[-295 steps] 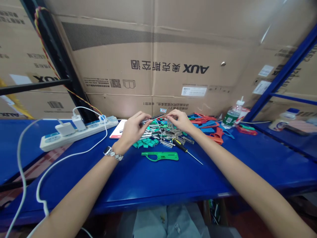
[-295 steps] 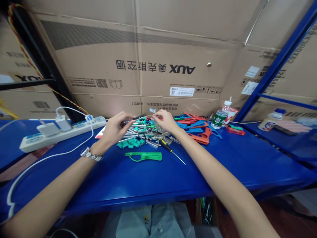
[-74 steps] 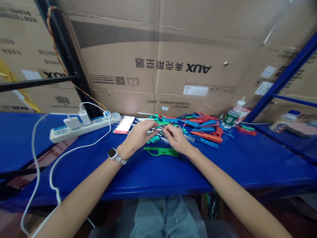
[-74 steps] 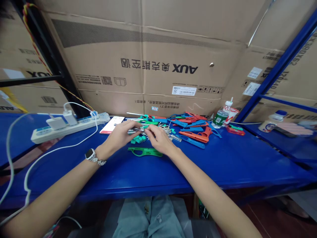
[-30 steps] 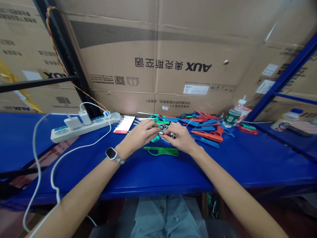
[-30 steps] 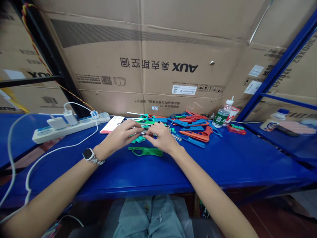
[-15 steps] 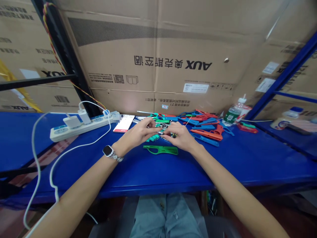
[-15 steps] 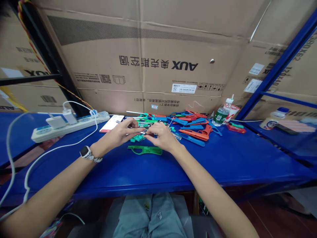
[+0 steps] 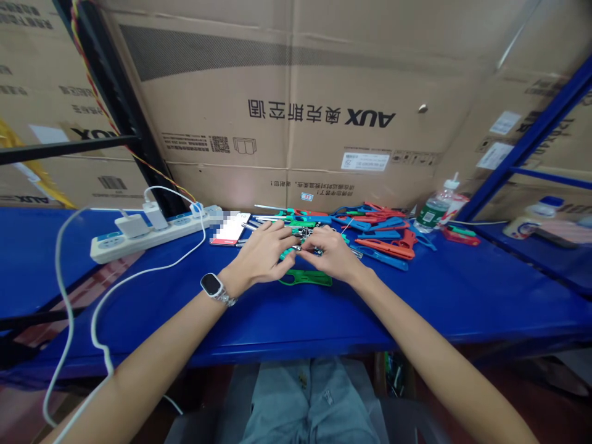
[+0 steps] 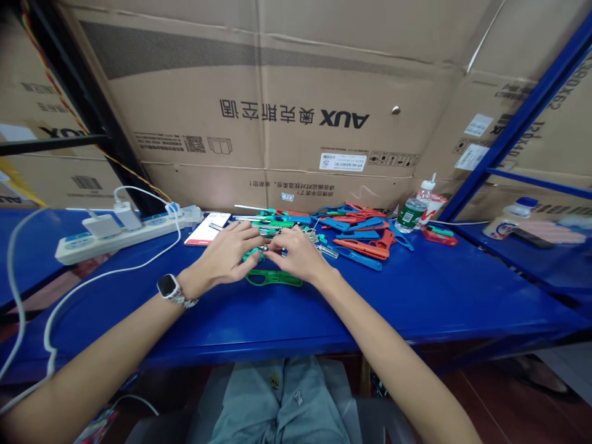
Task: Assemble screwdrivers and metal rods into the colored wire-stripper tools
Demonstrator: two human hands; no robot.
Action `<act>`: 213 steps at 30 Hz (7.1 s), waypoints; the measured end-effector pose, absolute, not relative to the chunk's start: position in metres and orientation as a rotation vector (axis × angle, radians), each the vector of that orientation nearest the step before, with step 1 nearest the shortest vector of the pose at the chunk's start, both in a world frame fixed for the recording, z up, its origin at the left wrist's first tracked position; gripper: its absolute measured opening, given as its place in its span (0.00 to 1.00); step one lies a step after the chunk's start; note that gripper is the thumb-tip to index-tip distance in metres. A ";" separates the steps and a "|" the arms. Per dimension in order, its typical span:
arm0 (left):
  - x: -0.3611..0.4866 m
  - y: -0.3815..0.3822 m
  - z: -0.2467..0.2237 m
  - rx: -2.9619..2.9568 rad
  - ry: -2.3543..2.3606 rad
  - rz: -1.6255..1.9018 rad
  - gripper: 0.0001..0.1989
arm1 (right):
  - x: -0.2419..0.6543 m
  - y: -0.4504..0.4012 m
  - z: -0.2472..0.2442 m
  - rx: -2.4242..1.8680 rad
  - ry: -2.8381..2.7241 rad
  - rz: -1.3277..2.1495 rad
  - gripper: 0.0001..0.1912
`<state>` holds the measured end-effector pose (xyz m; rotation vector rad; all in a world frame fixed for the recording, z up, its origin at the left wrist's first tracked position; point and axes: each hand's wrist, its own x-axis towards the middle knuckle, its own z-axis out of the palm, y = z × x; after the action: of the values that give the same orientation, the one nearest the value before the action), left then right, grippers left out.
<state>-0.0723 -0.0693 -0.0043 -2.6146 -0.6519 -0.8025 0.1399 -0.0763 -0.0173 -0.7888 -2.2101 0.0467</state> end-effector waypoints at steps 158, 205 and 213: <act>-0.091 -0.056 0.000 -2.774 -1.076 -1.240 0.05 | 0.151 -0.080 -0.029 -1.100 -1.967 0.701 0.22; -0.096 -0.058 0.006 -3.310 -1.123 -1.147 0.09 | 0.156 -0.086 -0.007 -1.081 -2.119 0.667 0.14; -0.102 -0.062 0.004 -3.548 -1.392 -0.987 0.09 | 0.155 -0.098 -0.024 -1.047 -1.998 0.874 0.13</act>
<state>-0.1024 -0.0617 0.0036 -3.5475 -1.3919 -0.9874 0.1549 -0.0976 -0.0243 -1.0466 -1.9984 0.8744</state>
